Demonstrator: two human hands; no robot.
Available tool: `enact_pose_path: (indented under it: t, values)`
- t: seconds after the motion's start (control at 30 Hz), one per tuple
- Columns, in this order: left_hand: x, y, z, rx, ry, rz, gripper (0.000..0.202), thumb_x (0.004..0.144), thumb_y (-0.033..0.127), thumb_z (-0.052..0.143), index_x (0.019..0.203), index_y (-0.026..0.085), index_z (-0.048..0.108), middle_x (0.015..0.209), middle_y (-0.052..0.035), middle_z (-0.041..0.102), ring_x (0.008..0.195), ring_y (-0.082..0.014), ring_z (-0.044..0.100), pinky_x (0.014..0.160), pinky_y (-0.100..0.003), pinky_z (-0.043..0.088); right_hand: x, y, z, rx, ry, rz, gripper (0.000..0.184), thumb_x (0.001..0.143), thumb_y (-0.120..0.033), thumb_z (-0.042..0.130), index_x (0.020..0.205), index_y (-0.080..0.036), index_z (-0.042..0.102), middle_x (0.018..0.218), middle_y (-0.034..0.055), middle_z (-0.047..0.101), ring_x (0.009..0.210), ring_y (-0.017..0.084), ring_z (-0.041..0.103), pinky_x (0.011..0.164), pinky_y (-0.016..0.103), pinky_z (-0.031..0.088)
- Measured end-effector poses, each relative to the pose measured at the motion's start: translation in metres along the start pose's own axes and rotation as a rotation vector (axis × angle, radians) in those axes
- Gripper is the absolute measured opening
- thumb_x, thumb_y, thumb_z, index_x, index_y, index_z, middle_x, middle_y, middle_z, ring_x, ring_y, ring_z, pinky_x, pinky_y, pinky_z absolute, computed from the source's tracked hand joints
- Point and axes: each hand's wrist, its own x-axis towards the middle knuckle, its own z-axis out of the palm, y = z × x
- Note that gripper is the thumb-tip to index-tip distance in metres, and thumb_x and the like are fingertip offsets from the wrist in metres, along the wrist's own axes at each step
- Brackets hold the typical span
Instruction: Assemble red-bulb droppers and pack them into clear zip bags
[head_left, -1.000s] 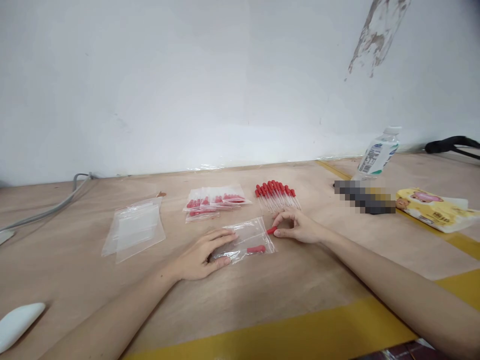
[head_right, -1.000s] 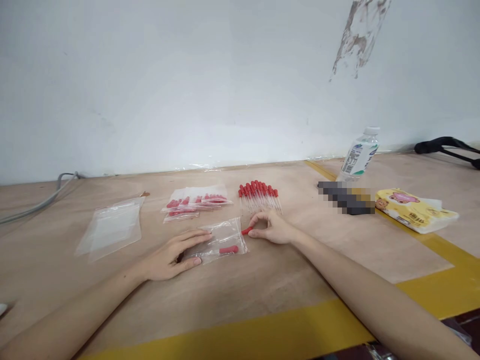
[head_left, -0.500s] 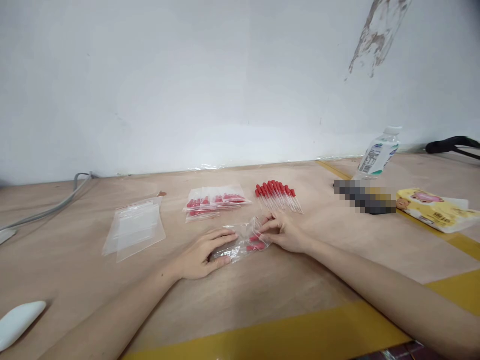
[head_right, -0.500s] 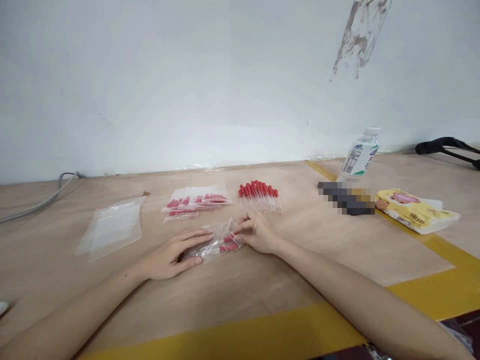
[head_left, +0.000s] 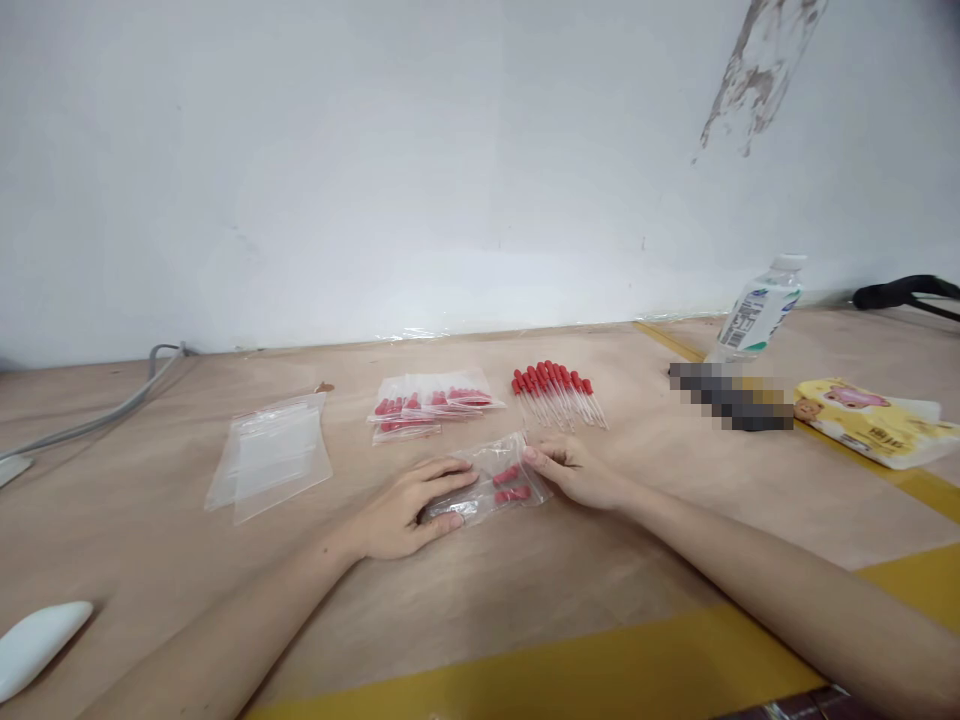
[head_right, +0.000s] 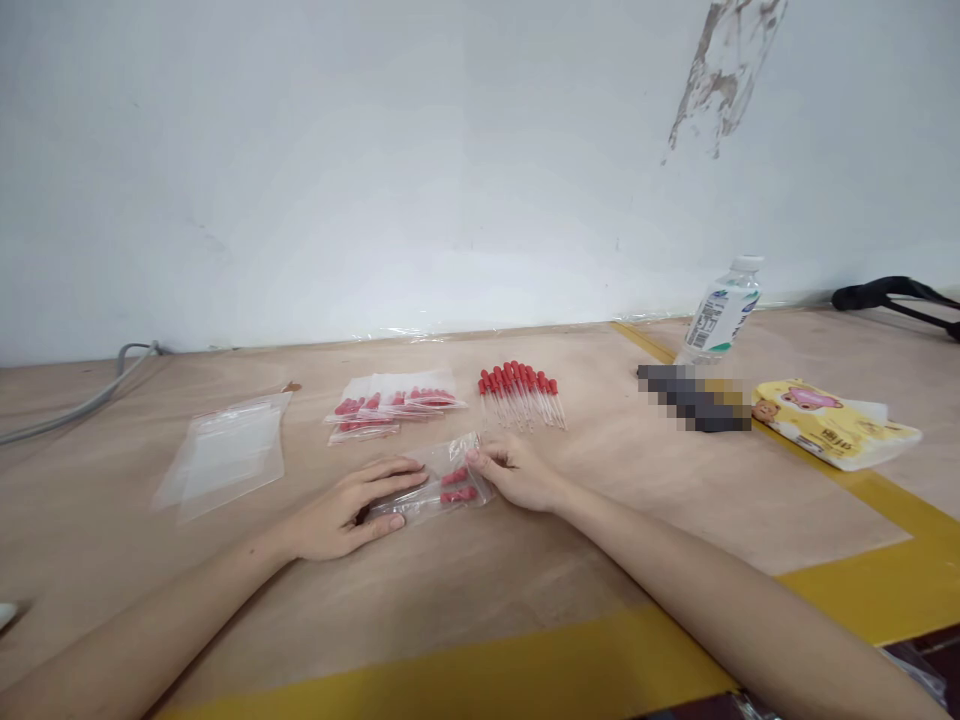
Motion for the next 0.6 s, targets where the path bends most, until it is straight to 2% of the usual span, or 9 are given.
enact_pose_path:
  t: [0.1, 0.23, 0.3, 0.4, 0.47, 0.6]
  values:
    - [0.000, 0.000, 0.000, 0.007, 0.004, 0.000, 0.047, 0.088, 0.035, 0.048, 0.133, 0.027, 0.040, 0.135, -0.0070, 0.044, 0.124, -0.0249, 0.040, 0.102, -0.044, 0.035, -0.001, 0.001, 0.008, 0.175, 0.005, 0.130, 0.037, 0.078, -0.050, 0.053, 0.072, -0.016, 0.064, 0.065, 0.0014, 0.061, 0.059, 0.013, 0.053, 0.055, 0.023, 0.039]
    - [0.001, 0.001, 0.000, 0.006, -0.004, -0.013, 0.046, 0.088, 0.036, 0.048, 0.132, 0.026, 0.041, 0.135, -0.0075, 0.044, 0.125, -0.0247, 0.040, 0.103, -0.044, 0.034, 0.003, 0.010, 0.009, 0.287, 0.084, 0.265, 0.023, 0.079, -0.037, 0.052, 0.085, -0.015, 0.055, 0.068, 0.0017, 0.064, 0.054, 0.010, 0.052, 0.051, 0.022, 0.037]
    - [0.001, 0.002, -0.001, 0.006, -0.007, -0.019, 0.046, 0.088, 0.036, 0.047, 0.132, 0.026, 0.041, 0.136, -0.0073, 0.043, 0.125, -0.0247, 0.039, 0.103, -0.044, 0.034, 0.009, 0.015, 0.002, 0.153, 0.184, 0.289, 0.020, 0.078, -0.030, 0.052, 0.092, -0.016, 0.052, 0.065, -0.0003, 0.062, 0.052, 0.010, 0.051, 0.051, 0.021, 0.037]
    - [0.000, 0.002, -0.001, 0.003, -0.015, -0.028, 0.046, 0.087, 0.036, 0.048, 0.132, 0.026, 0.042, 0.136, -0.0070, 0.043, 0.125, -0.0248, 0.039, 0.103, -0.045, 0.034, 0.026, 0.019, -0.013, -0.216, 0.314, 0.258, 0.008, 0.075, -0.023, 0.054, 0.079, -0.017, 0.058, 0.068, 0.0007, 0.063, 0.062, 0.012, 0.055, 0.059, 0.023, 0.040]
    - [0.000, 0.003, -0.002, -0.001, -0.019, -0.032, 0.046, 0.087, 0.036, 0.048, 0.132, 0.027, 0.042, 0.136, -0.0069, 0.043, 0.125, -0.0250, 0.039, 0.103, -0.045, 0.034, 0.041, 0.019, -0.020, -0.422, 0.307, 0.243, 0.007, 0.075, -0.021, 0.054, 0.073, -0.017, 0.060, 0.077, 0.0031, 0.065, 0.073, 0.015, 0.058, 0.066, 0.024, 0.041]
    - [0.000, 0.002, -0.002, -0.015, -0.009, -0.029, 0.045, 0.087, 0.035, 0.049, 0.131, 0.027, 0.043, 0.136, -0.0071, 0.044, 0.124, -0.0254, 0.040, 0.102, -0.045, 0.034, 0.073, 0.014, -0.014, -0.678, 0.252, 0.400, 0.016, 0.079, -0.019, 0.052, 0.093, -0.014, 0.058, 0.096, 0.0113, 0.065, 0.091, 0.021, 0.060, 0.074, 0.028, 0.042]
